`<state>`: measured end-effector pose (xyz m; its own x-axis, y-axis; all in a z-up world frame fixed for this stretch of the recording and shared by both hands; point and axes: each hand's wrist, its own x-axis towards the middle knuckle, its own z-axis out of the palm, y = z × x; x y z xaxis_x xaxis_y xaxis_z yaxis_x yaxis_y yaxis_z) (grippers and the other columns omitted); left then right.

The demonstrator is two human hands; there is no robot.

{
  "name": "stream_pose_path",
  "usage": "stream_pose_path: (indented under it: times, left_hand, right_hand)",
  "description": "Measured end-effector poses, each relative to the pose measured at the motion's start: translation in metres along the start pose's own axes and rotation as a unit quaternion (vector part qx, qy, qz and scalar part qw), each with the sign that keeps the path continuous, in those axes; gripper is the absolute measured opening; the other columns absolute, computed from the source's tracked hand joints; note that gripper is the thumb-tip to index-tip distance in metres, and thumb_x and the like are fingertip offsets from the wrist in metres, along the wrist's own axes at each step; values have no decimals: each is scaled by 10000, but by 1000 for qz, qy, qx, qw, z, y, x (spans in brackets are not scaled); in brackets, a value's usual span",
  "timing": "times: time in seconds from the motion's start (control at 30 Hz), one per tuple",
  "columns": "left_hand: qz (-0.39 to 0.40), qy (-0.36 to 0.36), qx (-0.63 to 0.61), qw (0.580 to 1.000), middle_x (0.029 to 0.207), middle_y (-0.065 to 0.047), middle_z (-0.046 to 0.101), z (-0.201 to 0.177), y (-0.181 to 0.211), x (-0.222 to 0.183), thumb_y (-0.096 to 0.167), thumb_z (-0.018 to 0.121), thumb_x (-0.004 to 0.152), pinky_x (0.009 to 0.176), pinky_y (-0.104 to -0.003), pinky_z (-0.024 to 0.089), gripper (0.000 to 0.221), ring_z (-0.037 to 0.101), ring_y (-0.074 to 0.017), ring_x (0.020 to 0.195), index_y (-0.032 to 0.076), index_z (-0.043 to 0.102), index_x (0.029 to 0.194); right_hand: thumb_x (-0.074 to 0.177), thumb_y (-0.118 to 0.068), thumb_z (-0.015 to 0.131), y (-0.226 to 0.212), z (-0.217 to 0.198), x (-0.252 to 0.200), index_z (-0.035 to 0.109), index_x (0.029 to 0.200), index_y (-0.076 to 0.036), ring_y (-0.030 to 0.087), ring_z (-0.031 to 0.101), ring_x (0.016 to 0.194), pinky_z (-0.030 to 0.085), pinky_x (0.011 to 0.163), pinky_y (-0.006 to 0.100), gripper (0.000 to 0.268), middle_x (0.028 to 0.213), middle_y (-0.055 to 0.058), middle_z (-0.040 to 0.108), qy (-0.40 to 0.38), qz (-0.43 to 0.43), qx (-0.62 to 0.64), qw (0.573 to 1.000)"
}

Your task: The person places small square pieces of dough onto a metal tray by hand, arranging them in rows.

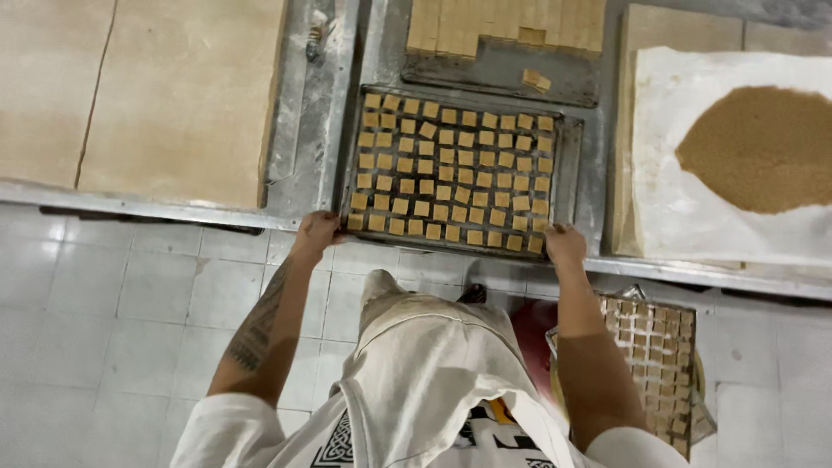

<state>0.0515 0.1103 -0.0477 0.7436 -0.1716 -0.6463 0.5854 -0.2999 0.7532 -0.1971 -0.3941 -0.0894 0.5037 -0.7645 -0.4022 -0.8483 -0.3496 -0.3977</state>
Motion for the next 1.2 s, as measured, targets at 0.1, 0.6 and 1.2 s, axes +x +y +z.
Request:
stream_pose_path:
  times: [0.1,0.6,1.2]
  left_hand:
    - [-11,-33,-26,999,991,-172,701,-9,15,-29,109,625,972,699,-294,624,312,706,-198,785,-98,627,1206]
    - [165,-23,189,968,1137,-105,615,23,9,-159,58,634,984,917,-284,458,389,595,-210,1032,-55,641,1357]
    - [82,-521,218,821,1162,-116,684,400,-82,-267,144,719,869,876,-346,545,482,654,-212,1013,-4,584,1308]
  right_hand:
    - [964,-426,639,-1,-7,8,689,1291,-39,414,639,1171,507,964,463,509,1269,216,696,-23,-21,27,999]
    - [1029,-465,671,56,-33,-23,669,1206,41,244,682,1010,512,854,391,536,1106,150,728,135,7,353,926]
    - [1125,-249,579,439,-190,-418,604,892,-123,141,475,518,334,423,301,266,715,10,554,412,296,577,640]
